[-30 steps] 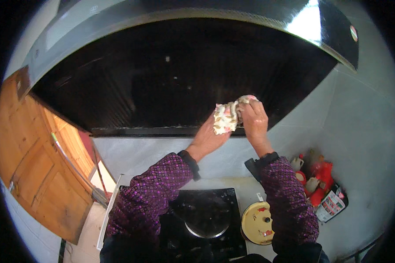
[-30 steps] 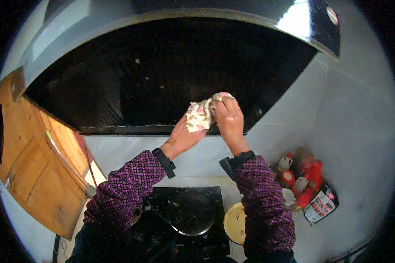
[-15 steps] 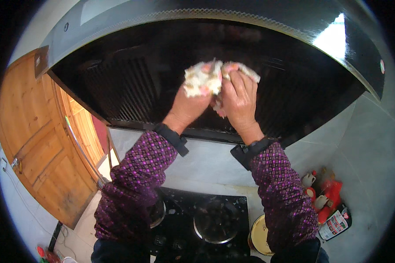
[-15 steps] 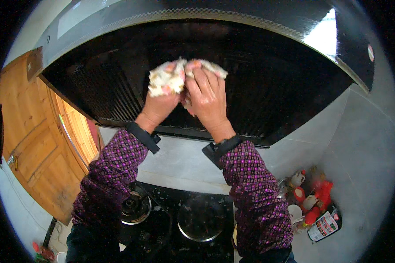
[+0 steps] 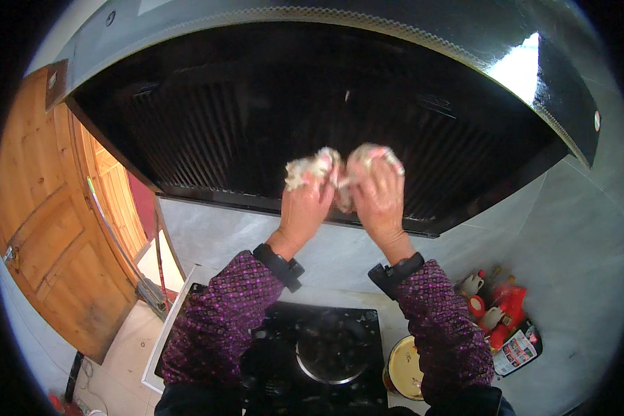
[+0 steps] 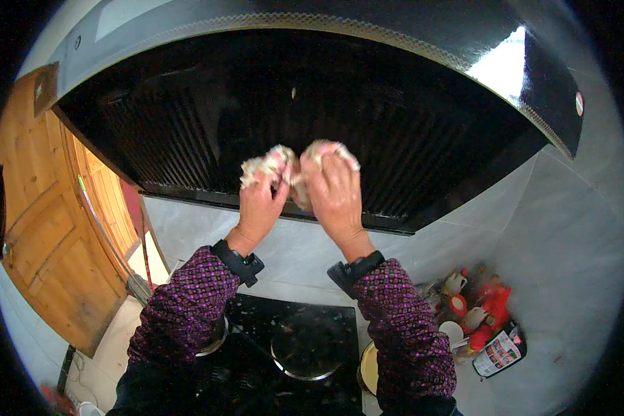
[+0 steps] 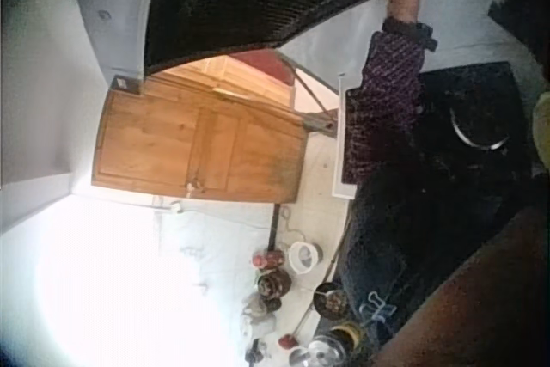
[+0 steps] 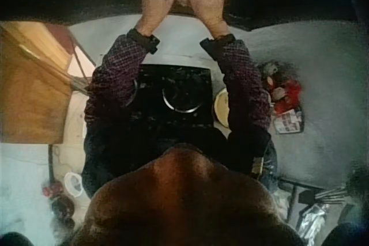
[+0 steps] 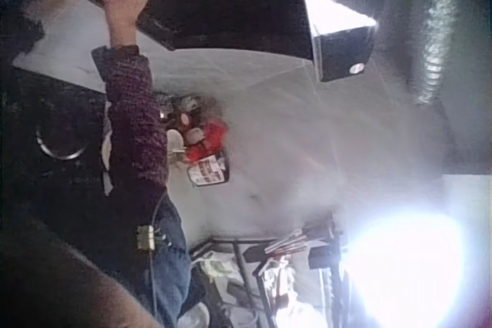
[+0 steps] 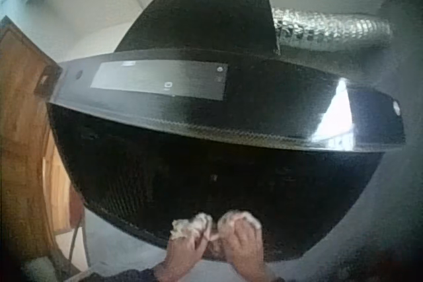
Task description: The person cleans a cluttered kitchen area. They wipe the countertop and range hood with a cloth, move various containers and packages, and wash chopsticks in the sink.
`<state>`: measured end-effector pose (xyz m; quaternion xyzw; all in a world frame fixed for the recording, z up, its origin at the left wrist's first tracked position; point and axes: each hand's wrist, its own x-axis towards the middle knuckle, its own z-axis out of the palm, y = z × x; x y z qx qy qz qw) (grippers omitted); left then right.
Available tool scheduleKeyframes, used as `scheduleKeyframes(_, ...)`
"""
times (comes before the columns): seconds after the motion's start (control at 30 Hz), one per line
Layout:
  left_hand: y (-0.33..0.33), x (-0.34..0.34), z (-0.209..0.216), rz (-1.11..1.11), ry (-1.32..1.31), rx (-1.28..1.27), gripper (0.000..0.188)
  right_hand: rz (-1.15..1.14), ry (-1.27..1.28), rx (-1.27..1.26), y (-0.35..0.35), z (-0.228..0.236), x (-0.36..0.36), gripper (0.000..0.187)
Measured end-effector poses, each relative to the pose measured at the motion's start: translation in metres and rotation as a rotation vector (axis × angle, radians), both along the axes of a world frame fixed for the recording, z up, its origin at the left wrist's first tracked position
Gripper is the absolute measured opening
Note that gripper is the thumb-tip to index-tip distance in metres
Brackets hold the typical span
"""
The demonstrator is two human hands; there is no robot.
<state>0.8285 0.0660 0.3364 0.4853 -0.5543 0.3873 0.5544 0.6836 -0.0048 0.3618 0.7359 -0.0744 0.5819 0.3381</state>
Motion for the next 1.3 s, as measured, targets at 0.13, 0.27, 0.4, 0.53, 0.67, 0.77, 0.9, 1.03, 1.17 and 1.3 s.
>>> scheduleKeyframes(0.13, 0.016, -0.016, 0.041, -0.227, 0.052, -0.208, 0.022, 0.149, -0.148, 0.094, 0.028, 0.052, 0.007, 0.066)
scheduleKeyframes(0.27, 0.023, -0.021, 0.069, -0.301, -0.053, -0.24, 0.04, 0.325, -0.237, 0.209, 0.051, 0.059, 0.027, 0.075)
scheduleKeyframes(0.4, 0.027, -0.031, 0.072, -0.409, 0.018, -0.009, 0.046, 0.431, -0.252, 0.372, 0.052, 0.051, 0.038, 0.084)
scheduleKeyframes(0.53, 0.022, -0.034, 0.06, -0.411, 0.072, 0.115, 0.047, 0.46, -0.22, 0.517, 0.041, 0.037, 0.038, 0.09)
scheduleKeyframes(0.67, 0.006, -0.033, 0.034, -0.33, 0.049, 0.006, 0.042, 0.446, -0.177, 0.565, 0.036, 0.006, 0.034, 0.09)
scheduleKeyframes(0.77, -0.002, -0.027, 0.012, -0.334, 0.072, 0.068, 0.04, 0.44, -0.168, 0.684, 0.031, -0.016, 0.038, 0.088)
scheduleKeyframes(0.9, -0.002, -0.028, -0.012, -0.385, 0.155, 0.141, 0.042, 0.387, -0.118, 0.725, 0.024, -0.039, 0.039, 0.084)
scheduleKeyframes(1.03, 0.012, -0.033, -0.014, -0.508, 0.412, 0.232, 0.047, 0.357, -0.105, 0.71, 0.031, -0.045, 0.033, 0.08)
scheduleKeyframes(1.17, 0.036, -0.028, 0.02, -0.32, -0.004, -0.071, 0.045, 0.303, -0.127, 0.283, 0.045, 0.001, 0.026, 0.069)
scheduleKeyframes(1.3, 0.038, -0.004, 0.083, 0.01, -0.138, -0.027, 0.046, 0.221, -0.158, -0.024, 0.041, 0.079, 0.029, 0.066)
